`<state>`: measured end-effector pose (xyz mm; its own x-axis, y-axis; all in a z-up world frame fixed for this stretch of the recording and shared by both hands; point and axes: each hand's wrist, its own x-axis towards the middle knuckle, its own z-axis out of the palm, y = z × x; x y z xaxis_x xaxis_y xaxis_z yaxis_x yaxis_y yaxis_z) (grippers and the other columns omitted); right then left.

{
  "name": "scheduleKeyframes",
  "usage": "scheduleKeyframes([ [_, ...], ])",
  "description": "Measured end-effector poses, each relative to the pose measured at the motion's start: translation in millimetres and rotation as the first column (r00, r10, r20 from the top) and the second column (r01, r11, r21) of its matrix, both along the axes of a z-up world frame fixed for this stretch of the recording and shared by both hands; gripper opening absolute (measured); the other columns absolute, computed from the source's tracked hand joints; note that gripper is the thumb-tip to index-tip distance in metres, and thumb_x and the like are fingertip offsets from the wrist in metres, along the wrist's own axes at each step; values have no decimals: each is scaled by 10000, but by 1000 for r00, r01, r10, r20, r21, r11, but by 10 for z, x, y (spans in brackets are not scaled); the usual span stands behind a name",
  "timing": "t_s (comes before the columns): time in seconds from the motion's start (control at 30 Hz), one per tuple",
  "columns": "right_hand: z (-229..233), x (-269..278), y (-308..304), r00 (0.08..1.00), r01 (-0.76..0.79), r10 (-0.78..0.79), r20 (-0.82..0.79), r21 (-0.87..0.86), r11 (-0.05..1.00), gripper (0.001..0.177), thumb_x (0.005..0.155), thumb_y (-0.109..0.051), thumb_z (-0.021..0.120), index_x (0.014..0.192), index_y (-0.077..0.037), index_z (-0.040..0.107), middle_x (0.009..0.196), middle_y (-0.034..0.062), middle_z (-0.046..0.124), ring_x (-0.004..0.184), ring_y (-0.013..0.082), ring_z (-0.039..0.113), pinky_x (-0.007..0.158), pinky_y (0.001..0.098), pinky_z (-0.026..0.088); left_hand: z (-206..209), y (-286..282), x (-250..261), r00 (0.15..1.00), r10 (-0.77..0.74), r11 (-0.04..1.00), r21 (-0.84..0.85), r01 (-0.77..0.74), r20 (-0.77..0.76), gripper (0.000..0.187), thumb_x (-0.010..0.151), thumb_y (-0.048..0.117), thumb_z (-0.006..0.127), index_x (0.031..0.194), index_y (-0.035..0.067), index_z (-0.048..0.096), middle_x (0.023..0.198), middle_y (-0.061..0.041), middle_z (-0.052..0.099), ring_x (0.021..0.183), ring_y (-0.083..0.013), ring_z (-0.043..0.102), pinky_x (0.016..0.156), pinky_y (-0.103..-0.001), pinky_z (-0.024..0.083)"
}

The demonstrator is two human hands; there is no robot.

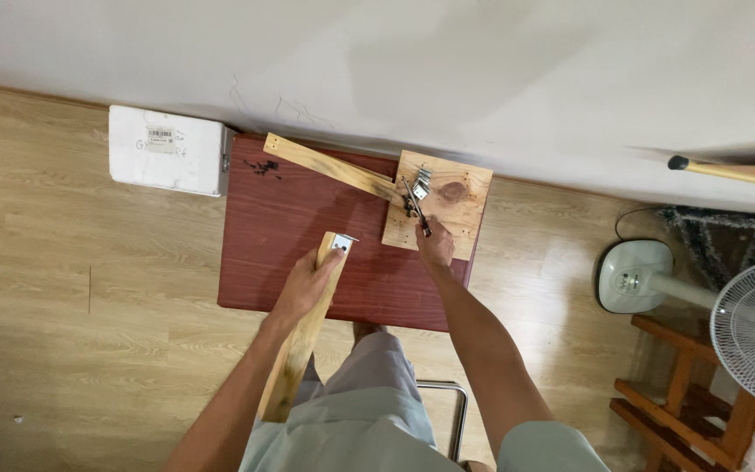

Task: The person uses a screwdriver to attach a metal bracket to a wooden leg on a table. They repeatedly insert and tighten screws into the bracket, adjusting the wood's position as needed.

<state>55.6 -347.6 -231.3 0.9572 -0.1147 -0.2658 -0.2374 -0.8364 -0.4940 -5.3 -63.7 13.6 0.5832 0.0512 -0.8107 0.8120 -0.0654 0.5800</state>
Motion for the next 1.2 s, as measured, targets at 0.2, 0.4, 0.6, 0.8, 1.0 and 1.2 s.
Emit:
scheduleKeyframes([
  [0.2, -29, 139, 118, 989, 24, -26, -142, -16, 1000, 258, 918, -351, 758, 1026, -116, 749, 935, 181, 753, 869, 376, 727, 780, 510, 556, -28, -8, -139, 994, 106, 993, -46, -107, -7, 478, 971, 494, 584, 945, 17, 614, 605, -66, 577, 466, -154, 593, 436, -338, 505],
  [0.4, -123, 201, 81, 994, -84, 78, -78, -73, 994, 249, 920, -312, 756, 1028, -88, 742, 978, 199, 723, 911, 435, 690, 794, 548, 529, -70, 6, -213, 993, 116, 993, -30, -117, -24, 468, 984, 485, 579, 952, 21, 629, 623, -67, 584, 496, -150, 605, 456, -340, 519],
  [0.6, -223, 176, -17, 989, -110, 96, -110, -130, 985, 259, 943, -332, 710, 1058, -100, 720, 1068, 171, 719, 931, 437, 689, 806, 558, 521, -24, 14, -252, 991, 122, 993, 6, -122, -46, 473, 955, 494, 581, 986, 27, 651, 618, -56, 592, 514, -154, 615, 483, -346, 519],
  [0.8, -159, 189, -62, 984, -76, 55, -169, -123, 989, 274, 944, -346, 716, 1082, -109, 720, 1056, 167, 727, 961, 415, 688, 833, 545, 522, 11, 14, -278, 999, 21, 998, 55, -22, 24, 546, 997, 551, 568, 992, 22, 700, 617, -54, 557, 541, -119, 585, 517, -310, 500],
  [1.0, -170, 202, 18, 992, -64, 61, -110, -25, 998, 278, 853, -311, 775, 1021, -92, 745, 1004, 178, 732, 913, 383, 710, 797, 513, 550, 63, 0, -248, 1000, 27, 999, 31, -26, -11, 535, 972, 534, 567, 1003, 10, 673, 603, -58, 549, 506, -152, 598, 493, -339, 510],
  [1.2, 32, 72, 197, 994, 105, -105, -6, 129, 986, 205, 871, -231, 766, 932, -39, 732, 786, 123, 747, 711, 265, 716, 683, 431, 560, 172, -53, -254, 992, 114, 992, 44, -117, 55, 485, 953, 487, 589, 1028, 11, 644, 637, -56, 587, 511, -155, 615, 478, -354, 517],
])
